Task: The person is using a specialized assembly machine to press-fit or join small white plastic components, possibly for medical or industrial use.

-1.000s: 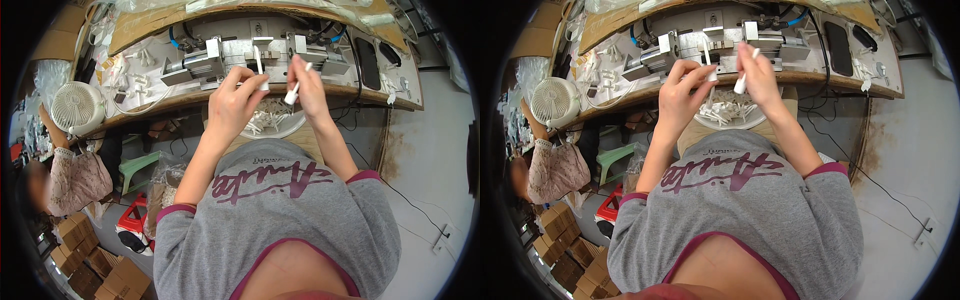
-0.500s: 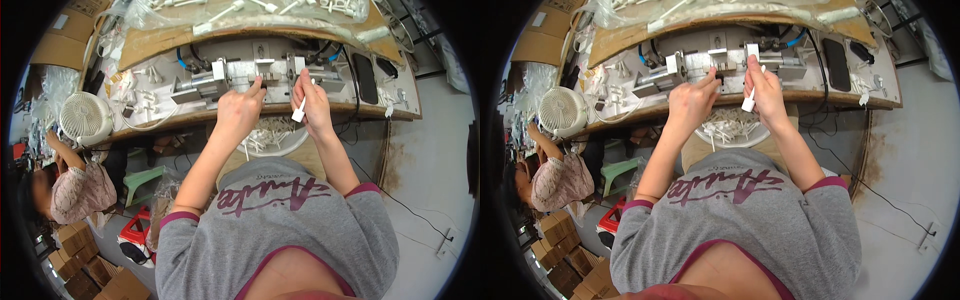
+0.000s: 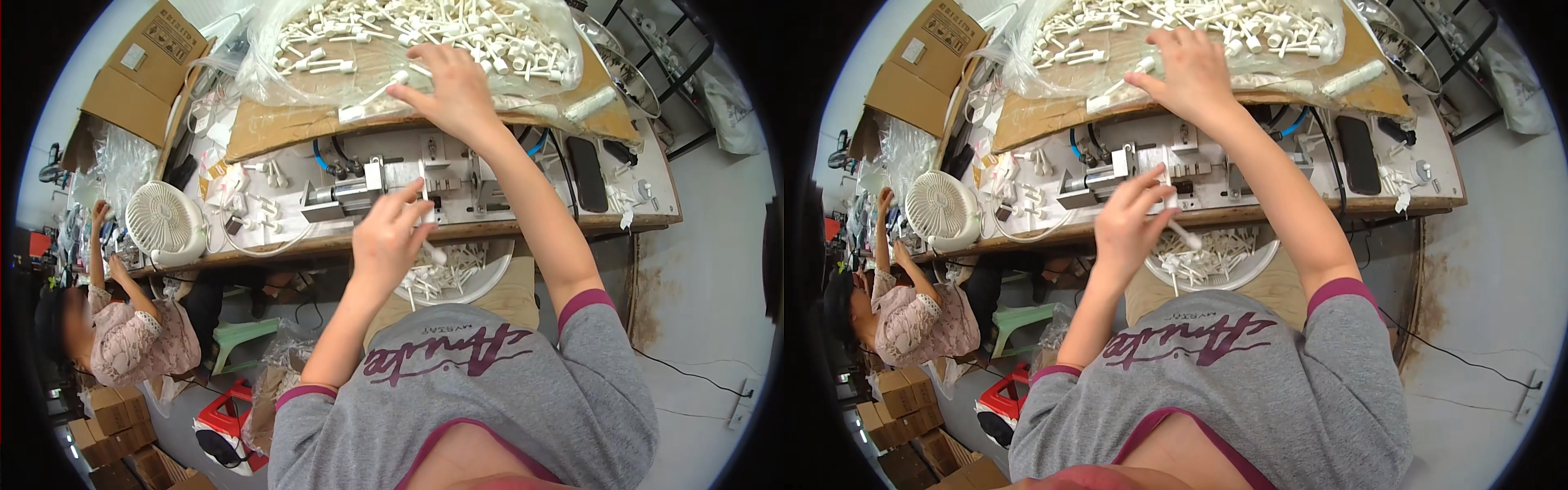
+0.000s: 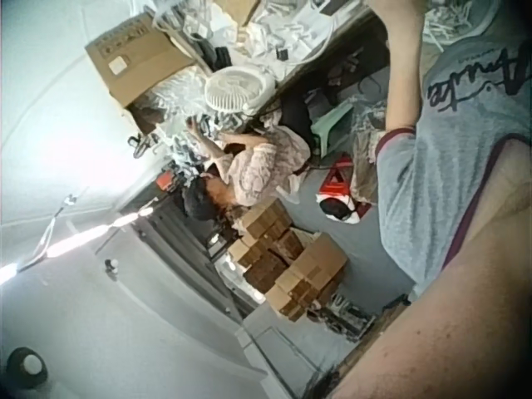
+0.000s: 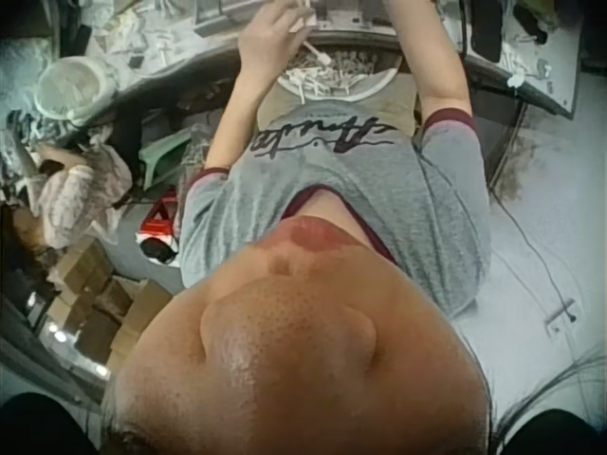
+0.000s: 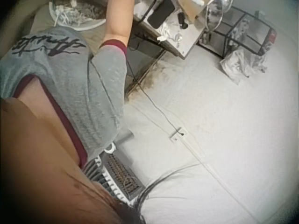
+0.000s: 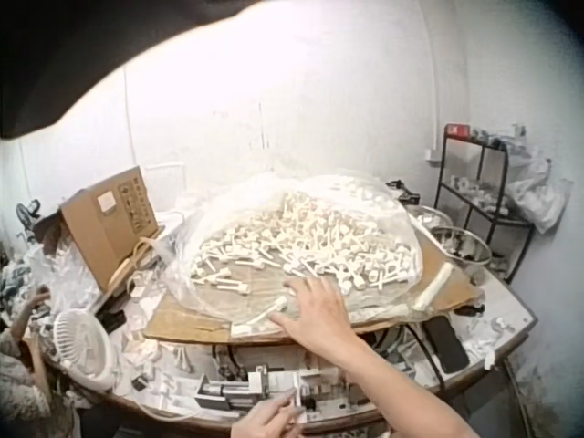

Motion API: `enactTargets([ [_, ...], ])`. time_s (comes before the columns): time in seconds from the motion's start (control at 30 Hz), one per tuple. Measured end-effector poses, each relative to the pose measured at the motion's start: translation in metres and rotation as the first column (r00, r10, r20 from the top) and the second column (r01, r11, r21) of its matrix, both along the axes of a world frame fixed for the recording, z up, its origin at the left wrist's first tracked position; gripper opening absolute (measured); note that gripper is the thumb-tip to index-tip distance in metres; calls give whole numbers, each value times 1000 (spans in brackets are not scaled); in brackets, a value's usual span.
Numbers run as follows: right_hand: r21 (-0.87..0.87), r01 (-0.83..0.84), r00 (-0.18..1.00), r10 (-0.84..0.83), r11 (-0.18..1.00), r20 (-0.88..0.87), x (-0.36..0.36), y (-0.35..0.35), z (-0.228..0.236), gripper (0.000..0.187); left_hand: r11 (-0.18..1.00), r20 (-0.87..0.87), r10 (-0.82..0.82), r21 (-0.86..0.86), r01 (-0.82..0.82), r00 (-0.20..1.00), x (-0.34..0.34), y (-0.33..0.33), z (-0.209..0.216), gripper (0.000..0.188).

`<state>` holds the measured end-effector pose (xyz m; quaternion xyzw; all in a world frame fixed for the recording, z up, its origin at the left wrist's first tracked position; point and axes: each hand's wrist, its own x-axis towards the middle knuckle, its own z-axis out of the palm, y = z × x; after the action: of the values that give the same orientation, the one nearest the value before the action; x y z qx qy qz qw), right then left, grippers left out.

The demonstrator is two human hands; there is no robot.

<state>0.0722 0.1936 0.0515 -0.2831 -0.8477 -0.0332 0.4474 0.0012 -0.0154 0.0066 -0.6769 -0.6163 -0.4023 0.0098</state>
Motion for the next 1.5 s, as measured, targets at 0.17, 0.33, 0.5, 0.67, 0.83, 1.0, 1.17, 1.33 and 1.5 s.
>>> enactTargets([
  [0.17,-275,-89,930,179,957,321,-18,23,-9,31,991,-206,-64,-125,39,976,9,7,-38,26],
  [0.33,-212,-253,917,304,944,259,-1,12,-5,17,988,-265,-83,-145,46,961,1,16,-42,27],
  [0.5,-217,-355,934,336,909,-121,15,11,-5,19,986,-266,-54,-168,9,962,5,16,-41,27],
  [0.67,-548,-718,639,92,430,-764,32,-37,5,28,988,-154,-46,-150,23,987,4,15,-40,31],
  [0.83,-518,-832,504,-120,199,-855,46,-98,-18,30,991,389,-71,132,21,919,22,17,-5,49],
  [1.0,-555,-830,544,-136,60,-828,61,-122,-32,32,981,233,-166,134,138,958,16,15,-5,35],
  [1.17,-669,-662,683,-97,338,-724,77,-114,-58,34,990,215,-130,-33,140,968,19,2,2,35],
  [1.33,-715,-515,765,-124,472,-632,96,-111,-47,32,994,-178,-4,-108,-16,984,10,-1,-34,30],
  [1.5,-794,-451,837,-115,408,-535,106,-116,-46,30,978,-314,-5,-198,-60,950,10,10,-33,26],
])
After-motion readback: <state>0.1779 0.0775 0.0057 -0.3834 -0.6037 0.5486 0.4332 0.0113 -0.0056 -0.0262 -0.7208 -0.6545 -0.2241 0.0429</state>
